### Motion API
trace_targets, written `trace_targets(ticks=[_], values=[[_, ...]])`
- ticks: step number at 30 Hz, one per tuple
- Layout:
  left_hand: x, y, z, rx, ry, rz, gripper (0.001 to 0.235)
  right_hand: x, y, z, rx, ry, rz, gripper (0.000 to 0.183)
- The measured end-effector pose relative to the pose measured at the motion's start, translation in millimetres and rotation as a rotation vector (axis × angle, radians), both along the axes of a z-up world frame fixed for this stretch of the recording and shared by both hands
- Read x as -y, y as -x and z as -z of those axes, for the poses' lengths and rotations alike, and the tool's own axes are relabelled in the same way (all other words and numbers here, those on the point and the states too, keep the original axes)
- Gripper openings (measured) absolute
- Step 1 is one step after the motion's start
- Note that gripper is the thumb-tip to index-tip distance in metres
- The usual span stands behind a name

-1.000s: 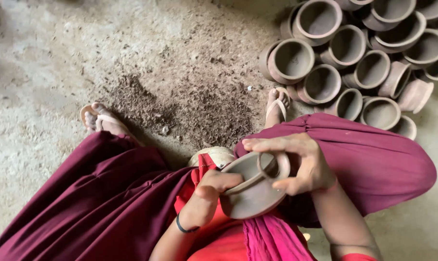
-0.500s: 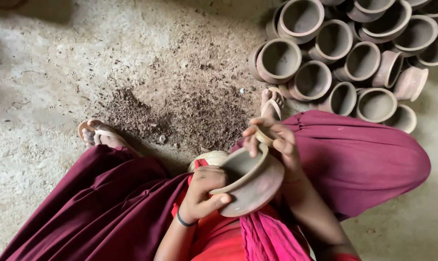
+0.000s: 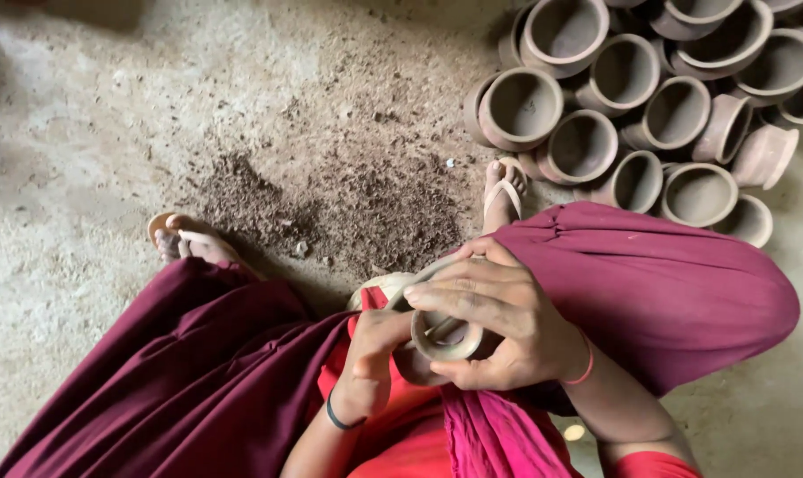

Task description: The person holds a clay pot and presses a small metal ring against its surfaces while rotating it. After rubbing the pot with the ring, the person sets it aside and picks up another one.

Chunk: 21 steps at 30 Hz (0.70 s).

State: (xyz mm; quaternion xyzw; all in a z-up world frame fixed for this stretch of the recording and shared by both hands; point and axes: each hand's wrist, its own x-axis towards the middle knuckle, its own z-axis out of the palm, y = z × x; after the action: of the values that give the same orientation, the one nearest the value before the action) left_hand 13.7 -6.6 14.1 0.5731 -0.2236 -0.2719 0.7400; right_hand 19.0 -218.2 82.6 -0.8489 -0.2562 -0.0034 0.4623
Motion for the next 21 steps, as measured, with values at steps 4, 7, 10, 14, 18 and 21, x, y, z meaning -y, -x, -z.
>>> trace_targets(ticks=[4, 7, 10, 14, 18, 21], values=[[-3, 12, 14, -0.007, 0.011, -0.067, 0.120, 15, 2, 5, -0.149, -0.172, -0.013, 0.067], [-7, 25, 27, -0.006, 0.040, -0.115, 0.109, 26, 14, 16, -0.259, -0.255, 0.064, 0.064], [-6, 25, 24, -0.038, 0.086, -0.141, 0.102, 32, 29, 30, -0.480, -0.480, 0.205, 0.069], [-5, 26, 25, -0.061, 0.122, -0.166, 0.100, 34, 43, 51, -0.621, -0.633, 0.304, 0.072], [-5, 28, 31, -0.139, 0.142, -0.187, 0.096, 25, 61, 70, -0.635, -0.929, 0.391, 0.072], [-2, 37, 47, -0.215, 0.168, -0.212, 0.092, 14, 64, 75, -0.723, -1.131, 0.491, 0.072]])
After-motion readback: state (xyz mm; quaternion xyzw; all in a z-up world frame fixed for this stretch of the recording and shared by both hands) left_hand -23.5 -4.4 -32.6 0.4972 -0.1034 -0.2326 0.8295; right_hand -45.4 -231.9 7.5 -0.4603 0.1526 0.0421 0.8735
